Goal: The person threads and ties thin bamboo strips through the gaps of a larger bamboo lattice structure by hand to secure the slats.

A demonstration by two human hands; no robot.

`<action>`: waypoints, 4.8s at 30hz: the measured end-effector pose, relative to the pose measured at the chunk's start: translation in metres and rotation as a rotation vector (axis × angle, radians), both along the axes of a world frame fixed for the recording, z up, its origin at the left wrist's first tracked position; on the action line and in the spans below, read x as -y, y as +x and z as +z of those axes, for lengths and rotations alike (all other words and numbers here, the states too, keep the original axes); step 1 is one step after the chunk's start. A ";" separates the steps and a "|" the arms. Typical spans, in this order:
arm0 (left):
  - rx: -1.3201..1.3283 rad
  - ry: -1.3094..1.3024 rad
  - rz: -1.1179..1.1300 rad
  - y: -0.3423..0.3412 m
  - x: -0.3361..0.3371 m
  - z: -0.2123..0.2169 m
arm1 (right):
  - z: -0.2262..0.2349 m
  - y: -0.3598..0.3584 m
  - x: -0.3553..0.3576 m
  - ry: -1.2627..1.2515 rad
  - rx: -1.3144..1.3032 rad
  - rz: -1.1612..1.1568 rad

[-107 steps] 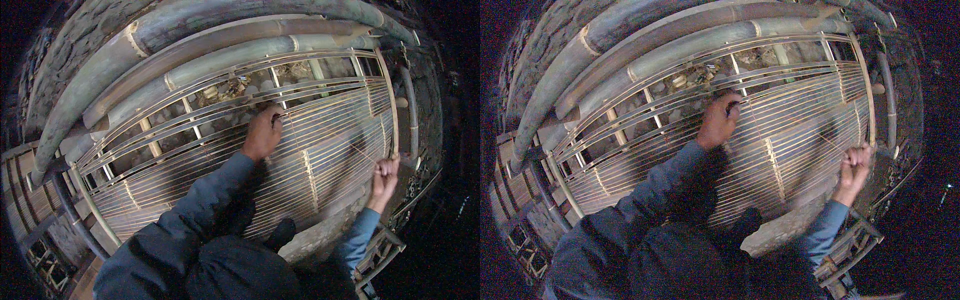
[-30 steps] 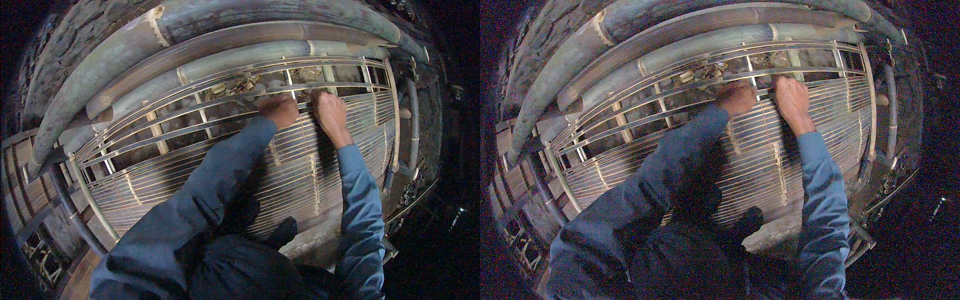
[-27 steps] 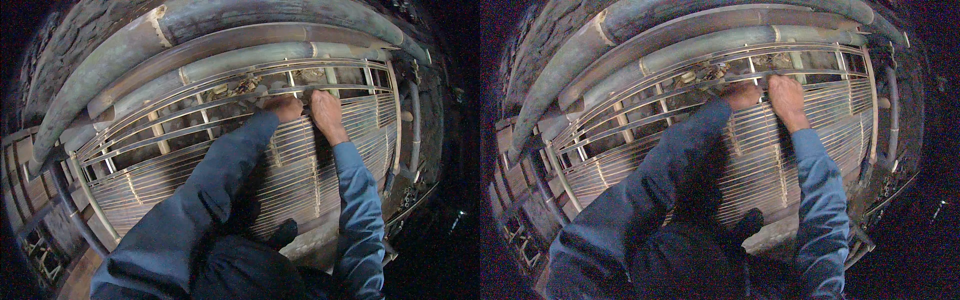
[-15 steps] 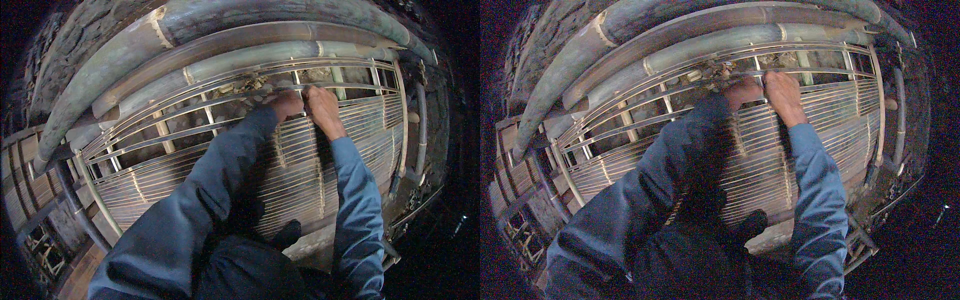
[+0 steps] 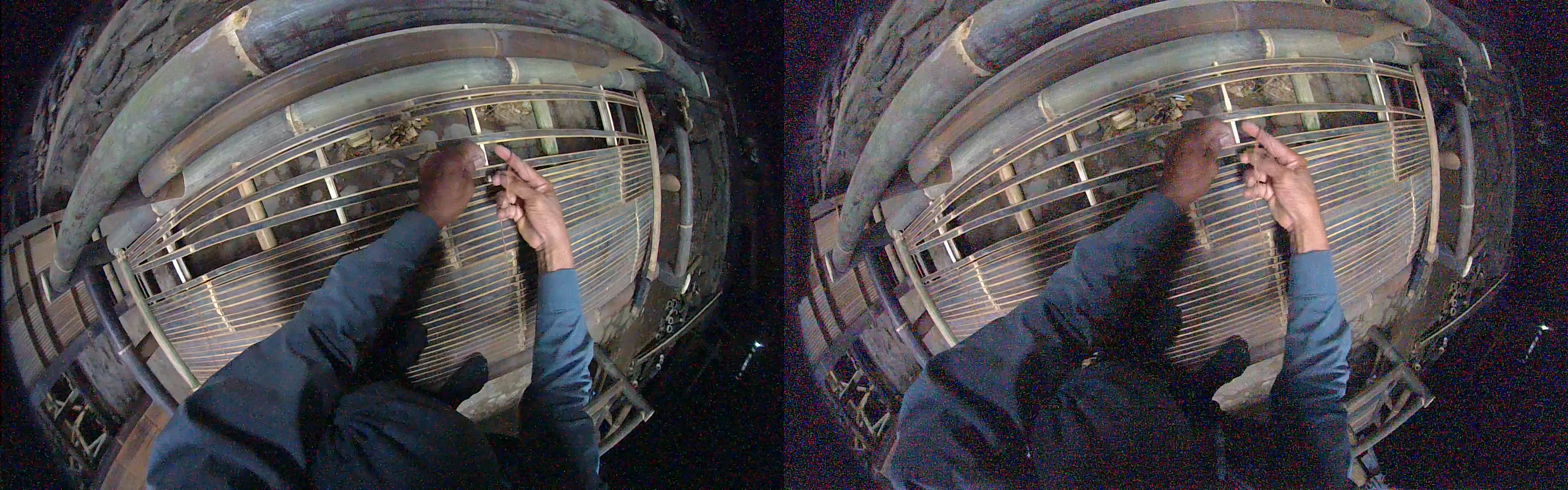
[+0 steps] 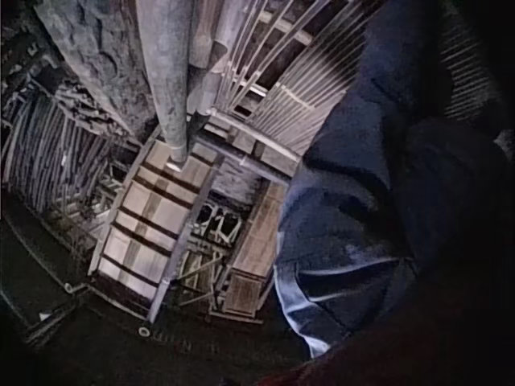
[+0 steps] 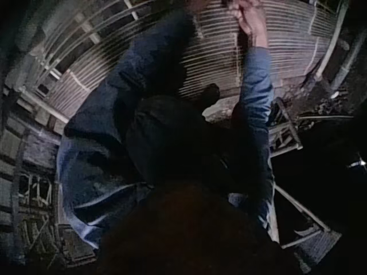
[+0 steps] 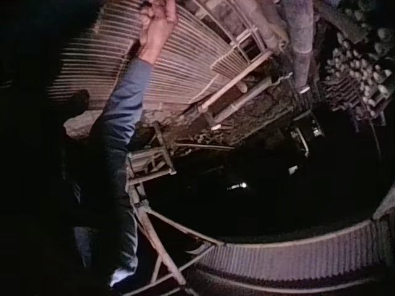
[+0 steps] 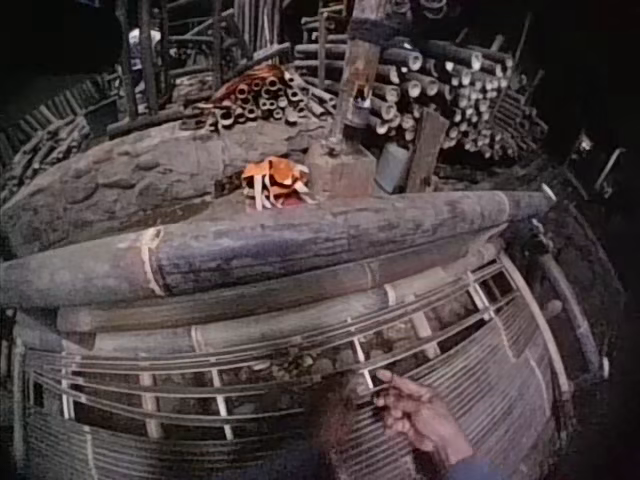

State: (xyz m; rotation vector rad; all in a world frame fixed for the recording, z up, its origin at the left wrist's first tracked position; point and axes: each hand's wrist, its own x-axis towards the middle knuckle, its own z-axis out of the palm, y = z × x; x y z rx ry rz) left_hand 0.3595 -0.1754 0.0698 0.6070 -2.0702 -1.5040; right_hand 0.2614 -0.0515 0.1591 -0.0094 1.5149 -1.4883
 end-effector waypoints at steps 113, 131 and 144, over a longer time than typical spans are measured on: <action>0.638 -0.094 -0.390 0.220 0.119 -0.014 | 0.044 0.184 0.088 0.357 -1.265 0.796; 0.338 0.352 -0.896 0.212 0.155 -0.082 | -0.025 0.215 0.158 0.566 -1.769 1.032; 0.056 0.250 0.042 0.234 0.089 0.023 | -0.029 0.172 0.053 -0.190 0.468 0.093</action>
